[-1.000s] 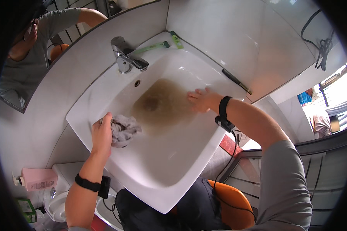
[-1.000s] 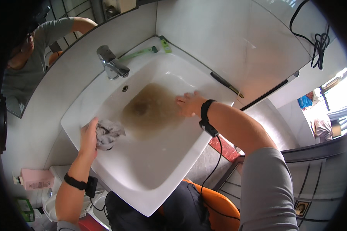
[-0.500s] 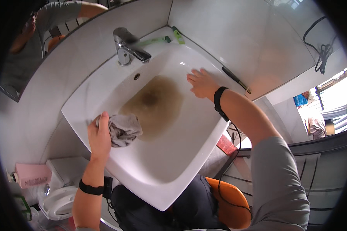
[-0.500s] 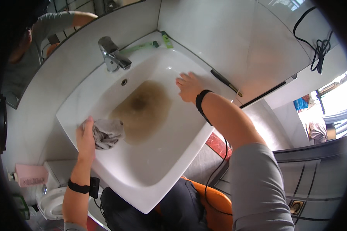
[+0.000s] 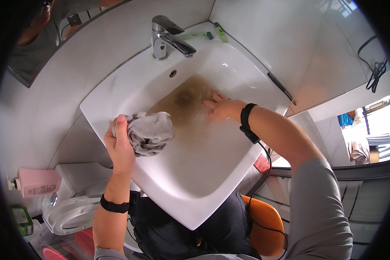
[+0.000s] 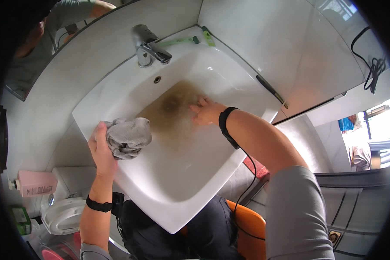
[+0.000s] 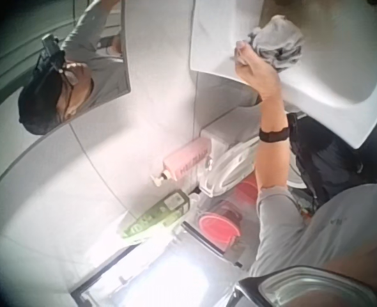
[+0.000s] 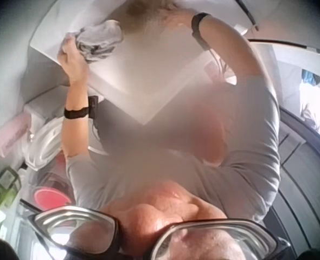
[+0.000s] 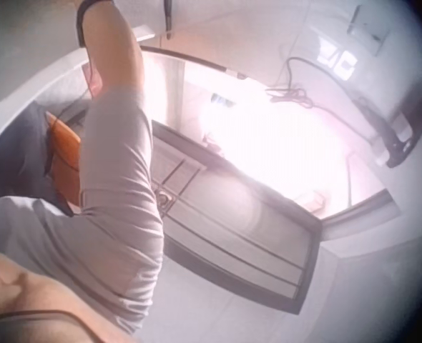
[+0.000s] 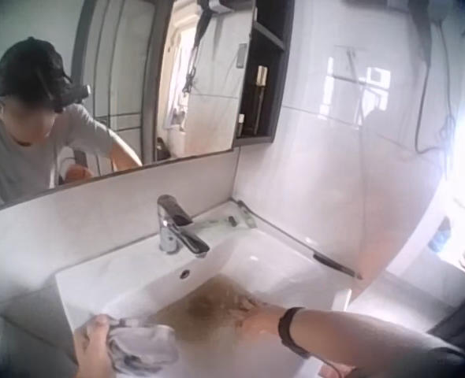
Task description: The person coils a hairdryer cord and hangs the hairdryer, then wipes the shower door and wall tiles with a cloth. They rinse the cloth in the sink, wring it out, and wipe the sink basin and surrounding counter area.
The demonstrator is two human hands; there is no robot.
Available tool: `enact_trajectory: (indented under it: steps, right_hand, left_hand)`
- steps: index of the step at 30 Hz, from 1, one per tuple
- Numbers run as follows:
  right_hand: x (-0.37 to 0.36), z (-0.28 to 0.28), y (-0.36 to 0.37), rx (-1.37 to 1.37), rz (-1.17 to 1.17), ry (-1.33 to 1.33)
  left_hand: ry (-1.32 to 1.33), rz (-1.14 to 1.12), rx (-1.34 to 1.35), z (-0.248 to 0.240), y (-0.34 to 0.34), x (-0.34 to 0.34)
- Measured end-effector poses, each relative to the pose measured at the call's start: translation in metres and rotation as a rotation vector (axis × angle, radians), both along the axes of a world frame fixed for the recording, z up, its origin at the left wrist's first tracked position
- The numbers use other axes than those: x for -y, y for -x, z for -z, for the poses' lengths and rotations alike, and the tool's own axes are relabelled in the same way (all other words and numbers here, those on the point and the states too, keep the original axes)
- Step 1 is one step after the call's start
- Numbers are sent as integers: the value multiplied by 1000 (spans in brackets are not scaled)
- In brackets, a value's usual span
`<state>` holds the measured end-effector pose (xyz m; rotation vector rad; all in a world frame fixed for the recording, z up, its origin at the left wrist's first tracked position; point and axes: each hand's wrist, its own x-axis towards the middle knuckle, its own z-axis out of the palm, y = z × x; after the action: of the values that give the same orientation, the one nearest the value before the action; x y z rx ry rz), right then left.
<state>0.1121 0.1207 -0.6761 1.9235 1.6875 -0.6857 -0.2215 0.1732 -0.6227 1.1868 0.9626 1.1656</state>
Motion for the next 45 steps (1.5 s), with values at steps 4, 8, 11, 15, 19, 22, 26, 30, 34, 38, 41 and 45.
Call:
enact_trajectory:
  steps: [4, 8, 11, 15, 19, 22, 26, 30, 34, 38, 41, 45]
  right_hand:
    - [15, 5, 61, -85, -127, -33]
    - [11, 27, 67, -321, -402, -102]
    - [16, 14, -3, -47, -313, 23]
    - [56, -32, -28, 216, 9, 319]
    - [69, -43, 49, -175, -151, 639]
    - [82, -32, 94, -682, -302, 709]
    - [83, -26, 39, -315, -173, 578]
    - [78, -49, 9, 98, -11, 509]
    - [82, -56, 74, -300, -94, 594]
    - [78, -52, 57, -169, -162, 565]
    - [81, -48, 50, -43, -209, 505]
    - [88, -46, 110, -436, -356, 505]
  left_hand:
    - [25, 25, 47, -6, -2, 6]
    - [49, 18, 75, -13, -1, 9]
    - [28, 64, 29, 1, 14, 0]
    - [60, 25, 65, -12, 0, 7]
    - [50, -30, 106, -15, 4, 7]
    - [43, -19, 119, -11, -1, 8]
    - [18, 68, -5, 0, 11, 1]
    - [36, 20, 57, -8, 16, 4]
    - [46, 8, 116, -5, 7, 6]
    - [34, -7, 116, -5, 5, 6]
    - [13, -24, 97, -6, 3, 6]
    - [4, -57, 93, -13, 2, 8]
